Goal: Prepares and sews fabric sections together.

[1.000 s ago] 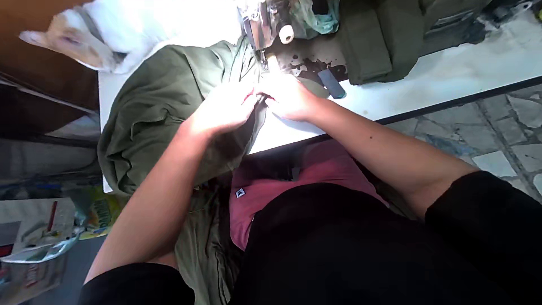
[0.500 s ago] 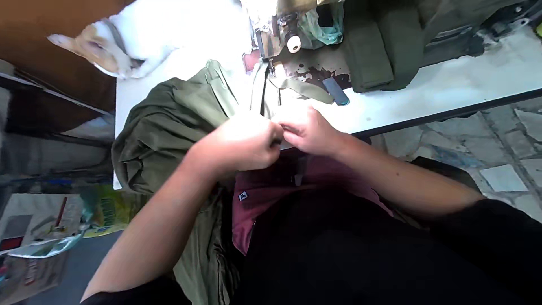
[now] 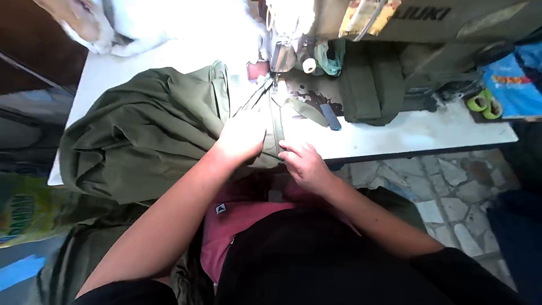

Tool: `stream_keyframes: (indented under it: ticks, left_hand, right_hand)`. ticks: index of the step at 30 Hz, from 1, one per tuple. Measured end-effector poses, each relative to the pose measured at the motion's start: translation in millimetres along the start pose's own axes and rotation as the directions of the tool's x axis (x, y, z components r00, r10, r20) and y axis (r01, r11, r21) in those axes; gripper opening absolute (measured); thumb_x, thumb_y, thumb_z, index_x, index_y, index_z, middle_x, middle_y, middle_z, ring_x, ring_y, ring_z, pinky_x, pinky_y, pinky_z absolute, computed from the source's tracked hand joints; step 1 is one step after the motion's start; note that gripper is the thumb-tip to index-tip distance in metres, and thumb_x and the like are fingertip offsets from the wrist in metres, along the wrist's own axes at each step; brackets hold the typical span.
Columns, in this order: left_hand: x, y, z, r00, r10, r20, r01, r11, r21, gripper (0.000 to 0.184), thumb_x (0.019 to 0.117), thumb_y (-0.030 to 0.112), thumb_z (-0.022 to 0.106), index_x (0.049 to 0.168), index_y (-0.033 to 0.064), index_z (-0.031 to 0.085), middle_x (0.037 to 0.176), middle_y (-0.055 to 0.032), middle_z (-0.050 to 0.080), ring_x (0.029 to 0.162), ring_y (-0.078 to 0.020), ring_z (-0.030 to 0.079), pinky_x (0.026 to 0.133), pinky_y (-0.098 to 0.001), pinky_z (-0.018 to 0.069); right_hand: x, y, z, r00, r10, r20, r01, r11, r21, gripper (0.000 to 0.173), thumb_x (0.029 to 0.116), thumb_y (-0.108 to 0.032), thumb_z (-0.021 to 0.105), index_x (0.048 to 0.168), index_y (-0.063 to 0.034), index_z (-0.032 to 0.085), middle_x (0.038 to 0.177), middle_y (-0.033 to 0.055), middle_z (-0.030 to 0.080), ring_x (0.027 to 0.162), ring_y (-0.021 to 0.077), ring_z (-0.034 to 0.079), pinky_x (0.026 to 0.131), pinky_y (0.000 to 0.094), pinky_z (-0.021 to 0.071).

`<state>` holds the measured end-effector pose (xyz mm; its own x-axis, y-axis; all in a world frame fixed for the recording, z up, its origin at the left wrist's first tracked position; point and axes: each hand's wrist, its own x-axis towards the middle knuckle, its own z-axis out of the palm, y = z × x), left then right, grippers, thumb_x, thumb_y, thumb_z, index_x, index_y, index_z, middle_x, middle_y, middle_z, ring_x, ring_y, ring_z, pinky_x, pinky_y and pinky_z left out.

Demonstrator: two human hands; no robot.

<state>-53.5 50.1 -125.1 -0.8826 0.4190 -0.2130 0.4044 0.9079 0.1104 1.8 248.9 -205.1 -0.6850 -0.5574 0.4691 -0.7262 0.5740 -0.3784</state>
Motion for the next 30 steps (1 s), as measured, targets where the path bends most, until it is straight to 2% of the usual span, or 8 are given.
stream_keyframes:
  ticks: [4,12,16,19,22,25,27,30]
  left_hand:
    - [-0.7,-10.2,8.1,0.994,-0.081,-0.067,0.077,0.995,-0.058,0.040,0.0997,0.013,0.056,0.136,-0.0026,0.059,0.121,-0.0281,0.063,0.112,-0.0471,0.063,0.085,-0.0610,0.0514]
    - [-3.3,-20.8,0.0,0.981,-0.192,-0.028,0.191,0.981,-0.032,0.028,0.1031,0.014,0.052,0.118,-0.0036,0.067,0.114,-0.0271,0.066,0.109,-0.0460,0.065,0.082,-0.0602,0.0528]
    - [18.9,-26.5,2.6,0.980,0.055,-0.194,-0.071,0.995,-0.073,0.022,0.0986,0.016,0.062,0.102,-0.0041,0.071,0.100,-0.0273,0.069,0.101,-0.0482,0.067,0.081,-0.0655,0.0505]
    - [46.1,-1.4,-10.4,0.924,0.283,-0.258,-0.318,0.943,-0.103,0.022,0.0996,0.016,0.060,0.100,-0.0032,0.071,0.098,-0.0236,0.069,0.100,-0.0432,0.068,0.084,-0.0597,0.0514]
    - [78.7,31.1,-18.5,0.887,0.410,-0.211,-0.434,0.897,-0.079,0.026,0.0979,0.016,0.061,0.113,-0.0024,0.072,0.108,-0.0232,0.069,0.109,-0.0433,0.064,0.093,-0.0576,0.0479]
    - [103.8,56.4,-21.0,0.937,0.349,0.006,-0.348,0.936,-0.051,0.042,0.0959,0.019,0.066,0.133,0.0007,0.064,0.130,-0.0230,0.063,0.129,-0.0446,0.052,0.103,-0.0610,0.0412]
    - [106.5,60.2,-17.3,0.925,0.379,0.001,-0.379,0.925,-0.036,0.026,0.0949,0.015,0.065,0.114,-0.0009,0.071,0.118,-0.0231,0.067,0.121,-0.0444,0.058,0.098,-0.0616,0.0448]
    - [76.7,46.7,-19.9,0.807,0.517,-0.284,-0.550,0.834,-0.046,0.015,0.0908,0.010,0.060,0.092,-0.0001,0.071,0.095,-0.0189,0.068,0.098,-0.0385,0.067,0.083,-0.0540,0.0519]
  right_hand:
    - [-2.1,0.8,0.6,1.000,-0.017,-0.010,0.017,0.999,-0.027,0.019,0.0911,-0.004,0.059,0.100,0.0008,0.075,0.124,0.0206,0.070,0.110,0.0366,0.069,0.091,0.0511,0.0547]
    - [0.6,-15.0,6.9,0.998,0.052,-0.040,-0.054,0.997,-0.056,0.015,0.0923,-0.006,0.060,0.094,-0.0002,0.073,0.128,0.0209,0.068,0.114,0.0379,0.066,0.093,0.0531,0.0531]
    - [-0.6,-12.7,12.0,0.997,0.050,-0.061,-0.054,0.996,-0.066,0.017,0.0951,-0.009,0.057,0.091,-0.0032,0.072,0.129,0.0188,0.068,0.111,0.0351,0.068,0.088,0.0522,0.0537]
    - [0.2,-11.9,15.5,0.995,0.037,-0.092,-0.042,0.998,-0.054,0.016,0.0944,-0.010,0.058,0.090,-0.0058,0.073,0.124,0.0170,0.070,0.115,0.0354,0.067,0.088,0.0536,0.0533]
    - [1.0,-11.3,16.3,0.994,0.035,-0.104,-0.039,0.999,-0.035,0.016,0.0950,-0.010,0.057,0.088,-0.0069,0.071,0.120,0.0161,0.072,0.124,0.0365,0.063,0.100,0.0562,0.0499]
    - [1.1,-10.6,18.7,0.991,0.032,-0.126,-0.035,0.999,-0.020,0.017,0.0952,-0.010,0.056,0.089,-0.0069,0.071,0.120,0.0160,0.072,0.124,0.0347,0.064,0.103,0.0541,0.0489]
    - [0.9,-11.1,19.1,0.990,0.041,-0.135,-0.042,0.999,-0.004,0.017,0.0964,-0.011,0.055,0.092,-0.0060,0.071,0.121,0.0160,0.072,0.125,0.0337,0.064,0.105,0.0528,0.0485]
    - [-0.5,-12.8,14.3,0.992,0.066,-0.104,-0.064,0.998,0.024,0.021,0.0972,-0.012,0.055,0.101,-0.0041,0.074,0.126,0.0168,0.071,0.126,0.0340,0.064,0.109,0.0517,0.0478]
